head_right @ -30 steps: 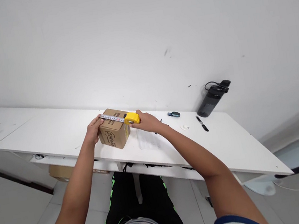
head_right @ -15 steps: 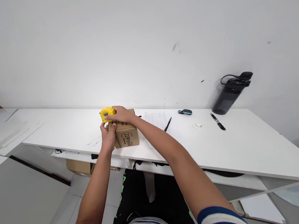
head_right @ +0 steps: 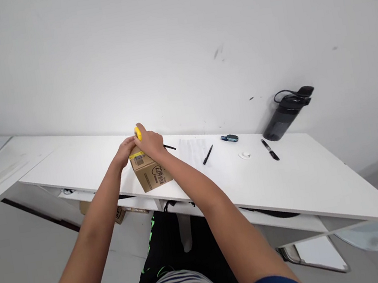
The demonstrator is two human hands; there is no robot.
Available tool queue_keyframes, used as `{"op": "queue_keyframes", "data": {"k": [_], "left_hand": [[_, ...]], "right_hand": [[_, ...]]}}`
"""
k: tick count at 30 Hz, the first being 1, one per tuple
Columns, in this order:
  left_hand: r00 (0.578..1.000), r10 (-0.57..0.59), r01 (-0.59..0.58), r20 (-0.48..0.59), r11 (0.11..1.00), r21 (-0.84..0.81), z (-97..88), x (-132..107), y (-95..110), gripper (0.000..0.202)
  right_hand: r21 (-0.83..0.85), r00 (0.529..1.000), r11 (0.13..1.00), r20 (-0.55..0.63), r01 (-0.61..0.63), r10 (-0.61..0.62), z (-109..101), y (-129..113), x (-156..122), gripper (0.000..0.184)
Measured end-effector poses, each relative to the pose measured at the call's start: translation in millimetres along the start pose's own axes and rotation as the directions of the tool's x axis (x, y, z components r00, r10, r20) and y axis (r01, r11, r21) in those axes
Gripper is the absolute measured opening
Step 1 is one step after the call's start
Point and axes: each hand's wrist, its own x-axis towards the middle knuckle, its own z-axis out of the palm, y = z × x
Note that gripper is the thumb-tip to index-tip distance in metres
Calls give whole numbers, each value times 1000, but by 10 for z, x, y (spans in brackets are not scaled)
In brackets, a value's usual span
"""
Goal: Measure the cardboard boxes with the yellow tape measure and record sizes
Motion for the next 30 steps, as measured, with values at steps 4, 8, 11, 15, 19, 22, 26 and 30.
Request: {"op": "queue_keyframes", "data": {"k": [4, 8, 11, 15, 19, 22, 26, 30], "left_hand": [[984, -125, 137, 128, 987, -89, -5, 64, -83, 35], [992, -117, 122, 47, 986, -116, -10, 84, -134, 32], [992, -119, 123, 45, 987, -107, 7, 97, -150, 37], [989, -138, 142, 46, 986, -84, 28, 91, -153, 41], [991, -125, 129, 38, 986, -103, 23, 82, -165, 40], [992, -119, 123, 37, 985, -120, 6, 86, -183, 41], [993, -117, 118, 21, 986, -119, 3, 84, -196, 35], [996, -89, 85, -21, 983, -164, -18, 31, -176, 35]], "right_hand": [[-86, 999, 995, 32, 47, -44, -92, -37, -76, 54], [-113, 997, 993, 60, 45, -39, -255, -24, -532, 52], [-138, 999, 990, 51, 6, 1, -323, 41, -1045, 55], [-103, 997, 994, 57, -41, 47, -328, 135, -1449, 61], [-38, 1000, 999, 13, -25, 25, -319, 134, -1364, 63], [-24, 999, 999, 15, -29, 30, -303, 61, -1103, 64], [-36, 998, 999, 59, 0, 2, -201, -51, -595, 67], [12, 997, 999, 69, 44, -44, -175, -48, -80, 56]]}}
